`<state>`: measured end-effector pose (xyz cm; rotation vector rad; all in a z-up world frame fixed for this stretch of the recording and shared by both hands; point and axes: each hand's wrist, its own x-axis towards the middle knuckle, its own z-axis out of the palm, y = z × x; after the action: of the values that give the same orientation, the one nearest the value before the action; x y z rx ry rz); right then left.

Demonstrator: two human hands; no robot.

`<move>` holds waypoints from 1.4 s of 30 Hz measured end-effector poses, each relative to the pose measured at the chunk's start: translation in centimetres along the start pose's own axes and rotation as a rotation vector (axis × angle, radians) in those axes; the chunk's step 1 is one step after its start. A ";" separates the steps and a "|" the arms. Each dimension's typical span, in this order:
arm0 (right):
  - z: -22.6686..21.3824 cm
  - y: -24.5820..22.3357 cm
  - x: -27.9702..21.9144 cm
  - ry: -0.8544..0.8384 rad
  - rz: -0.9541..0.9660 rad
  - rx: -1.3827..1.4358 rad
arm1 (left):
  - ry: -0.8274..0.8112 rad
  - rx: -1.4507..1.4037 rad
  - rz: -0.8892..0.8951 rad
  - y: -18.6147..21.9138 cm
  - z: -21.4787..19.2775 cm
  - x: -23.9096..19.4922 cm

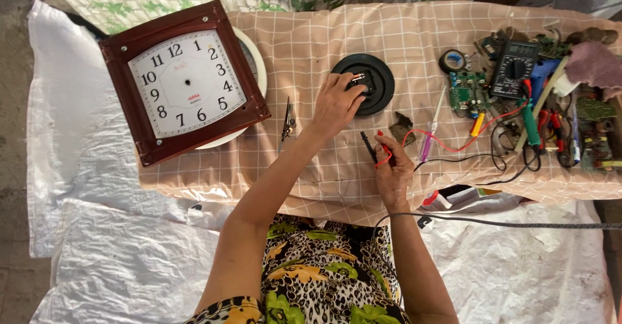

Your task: The person uses a multimeter to test a small black electronic component on a table. They hold the component with one hand and touch the multimeter probes to its terminals with the other hand, repeatedly checking the connection.

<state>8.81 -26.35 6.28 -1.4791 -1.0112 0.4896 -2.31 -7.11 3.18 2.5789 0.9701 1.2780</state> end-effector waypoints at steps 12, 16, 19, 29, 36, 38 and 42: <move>-0.3 1.4 0.0 0.013 0.041 0.068 | -0.044 0.136 -0.079 -0.7 3.2 0.8; -0.4 0.8 -0.1 0.008 0.044 0.074 | 0.000 0.138 -0.078 -0.6 3.9 0.4; -0.4 0.4 -0.1 0.006 0.039 0.076 | 0.099 0.083 -0.058 0.0 3.2 0.4; -0.1 -0.6 0.7 -0.003 0.038 0.099 | 0.178 0.162 -0.203 0.6 -5.8 -6.3; 2.6 -0.4 1.5 -0.023 -0.071 0.060 | 0.144 0.298 -0.259 -1.7 -5.2 -10.8; 2.9 -0.8 1.6 -0.012 -0.065 0.070 | 0.120 0.301 -0.258 -1.1 -5.6 -10.8; 3.3 -0.1 1.7 0.018 -0.079 0.095 | 0.094 0.358 -0.223 0.0 -6.8 -10.1</move>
<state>7.10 -23.06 6.20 -1.3522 -1.0144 0.4608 -11.83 -14.24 0.65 2.5715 1.5849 1.2739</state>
